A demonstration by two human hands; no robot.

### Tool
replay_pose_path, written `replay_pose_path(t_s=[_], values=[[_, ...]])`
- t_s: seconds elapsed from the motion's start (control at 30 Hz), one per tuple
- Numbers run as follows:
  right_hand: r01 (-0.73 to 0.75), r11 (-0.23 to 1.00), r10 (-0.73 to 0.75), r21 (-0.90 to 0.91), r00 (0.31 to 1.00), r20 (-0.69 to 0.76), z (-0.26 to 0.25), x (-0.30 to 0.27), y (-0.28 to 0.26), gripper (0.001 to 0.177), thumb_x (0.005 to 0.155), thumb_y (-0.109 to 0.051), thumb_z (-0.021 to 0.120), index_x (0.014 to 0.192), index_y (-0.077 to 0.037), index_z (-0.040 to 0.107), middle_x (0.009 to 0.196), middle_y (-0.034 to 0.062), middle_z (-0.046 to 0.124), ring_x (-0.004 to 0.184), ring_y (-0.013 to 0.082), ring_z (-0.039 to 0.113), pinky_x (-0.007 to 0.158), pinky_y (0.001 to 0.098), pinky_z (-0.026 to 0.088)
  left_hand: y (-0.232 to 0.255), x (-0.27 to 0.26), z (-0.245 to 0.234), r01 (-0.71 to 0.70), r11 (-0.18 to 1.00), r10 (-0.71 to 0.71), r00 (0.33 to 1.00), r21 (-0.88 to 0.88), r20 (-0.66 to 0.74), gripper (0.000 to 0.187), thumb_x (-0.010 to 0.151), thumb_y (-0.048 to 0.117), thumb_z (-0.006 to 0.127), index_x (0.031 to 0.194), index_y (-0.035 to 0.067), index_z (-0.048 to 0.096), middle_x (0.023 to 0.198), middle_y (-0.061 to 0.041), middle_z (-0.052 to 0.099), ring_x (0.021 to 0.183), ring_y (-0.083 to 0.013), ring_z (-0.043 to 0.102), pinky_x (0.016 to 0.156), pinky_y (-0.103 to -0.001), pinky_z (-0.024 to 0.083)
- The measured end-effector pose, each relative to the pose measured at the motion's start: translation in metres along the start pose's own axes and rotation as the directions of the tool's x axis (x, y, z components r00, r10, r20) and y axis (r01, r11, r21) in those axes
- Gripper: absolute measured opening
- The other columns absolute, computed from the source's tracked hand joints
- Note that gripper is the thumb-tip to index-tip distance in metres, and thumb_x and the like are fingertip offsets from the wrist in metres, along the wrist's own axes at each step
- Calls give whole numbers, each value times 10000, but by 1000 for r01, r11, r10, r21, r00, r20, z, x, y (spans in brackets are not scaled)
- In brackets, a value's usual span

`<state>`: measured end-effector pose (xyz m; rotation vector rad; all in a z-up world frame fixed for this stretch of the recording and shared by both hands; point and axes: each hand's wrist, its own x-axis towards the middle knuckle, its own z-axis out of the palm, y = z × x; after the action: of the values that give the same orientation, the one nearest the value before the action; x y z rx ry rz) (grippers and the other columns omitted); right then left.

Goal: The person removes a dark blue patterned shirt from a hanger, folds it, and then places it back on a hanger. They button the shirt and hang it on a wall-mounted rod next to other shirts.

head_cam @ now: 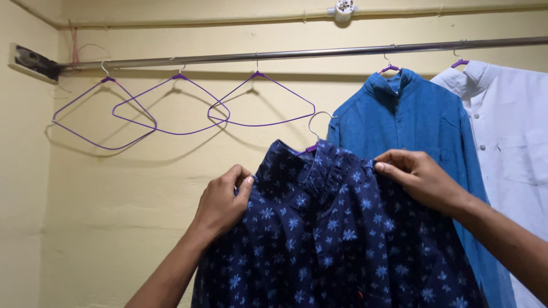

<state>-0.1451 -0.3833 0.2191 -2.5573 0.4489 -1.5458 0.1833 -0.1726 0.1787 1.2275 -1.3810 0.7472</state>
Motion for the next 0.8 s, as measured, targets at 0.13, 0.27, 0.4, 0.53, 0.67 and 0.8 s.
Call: replay_pose_path(t_s=[0.13, 0.27, 0.4, 0.53, 0.67, 0.8], values=[[-101, 994, 101, -36, 995, -8, -12, 13, 3, 341, 940, -305, 653, 1114, -38, 776, 915, 50, 800, 831, 114, 713, 775, 286, 568, -10, 23, 11, -6, 999, 7, 999, 38, -33, 217, 957, 261, 602, 983, 57, 671, 883, -173, 746, 849, -373, 722, 753, -459, 546], [-166, 986, 166, -5, 986, -24, -28, 21, 14, 349, 957, -319, 653, 1095, -25, 779, 882, 66, 779, 804, 127, 689, 754, 290, 548, -17, 50, 16, -30, 998, 35, 996, 60, -84, 211, 950, 264, 612, 995, 69, 680, 924, -187, 747, 889, -401, 716, 779, -485, 543], [-95, 995, 94, -14, 992, -83, -40, 24, 30, 346, 985, -323, 617, 1074, -23, 764, 879, 15, 729, 798, 83, 610, 715, 273, 500, -21, 76, 19, -2, 994, 14, 994, 111, -106, 227, 957, 285, 623, 1009, 72, 682, 930, -192, 745, 903, -406, 711, 782, -497, 540], [-52, 997, 41, -52, 980, -197, -39, 23, 43, 339, 1046, -310, 572, 1023, -12, 734, 824, 29, 684, 755, 84, 563, 682, 281, 485, -20, 93, 28, -4, 993, 17, 994, 122, -107, 245, 951, 317, 635, 1019, 89, 696, 943, -180, 750, 906, -393, 714, 787, -492, 541], [67, 985, -120, -157, 925, -360, -38, 31, 55, 291, 1069, -258, 567, 1014, -6, 700, 811, 14, 672, 756, 79, 552, 684, 277, 468, -16, 111, 39, 81, 989, -72, 994, 124, -77, 265, 931, 365, 645, 1028, 127, 709, 946, -136, 767, 892, -335, 728, 782, -470, 542], [119, 977, -188, -180, 877, -441, -46, 51, 68, 274, 1090, -232, 587, 1045, 15, 698, 827, 26, 674, 772, 75, 551, 689, 277, 466, -16, 127, 47, 66, 996, -61, 996, 67, -72, 251, 928, 359, 659, 1063, 150, 697, 978, -84, 773, 910, -283, 733, 801, -437, 542]])
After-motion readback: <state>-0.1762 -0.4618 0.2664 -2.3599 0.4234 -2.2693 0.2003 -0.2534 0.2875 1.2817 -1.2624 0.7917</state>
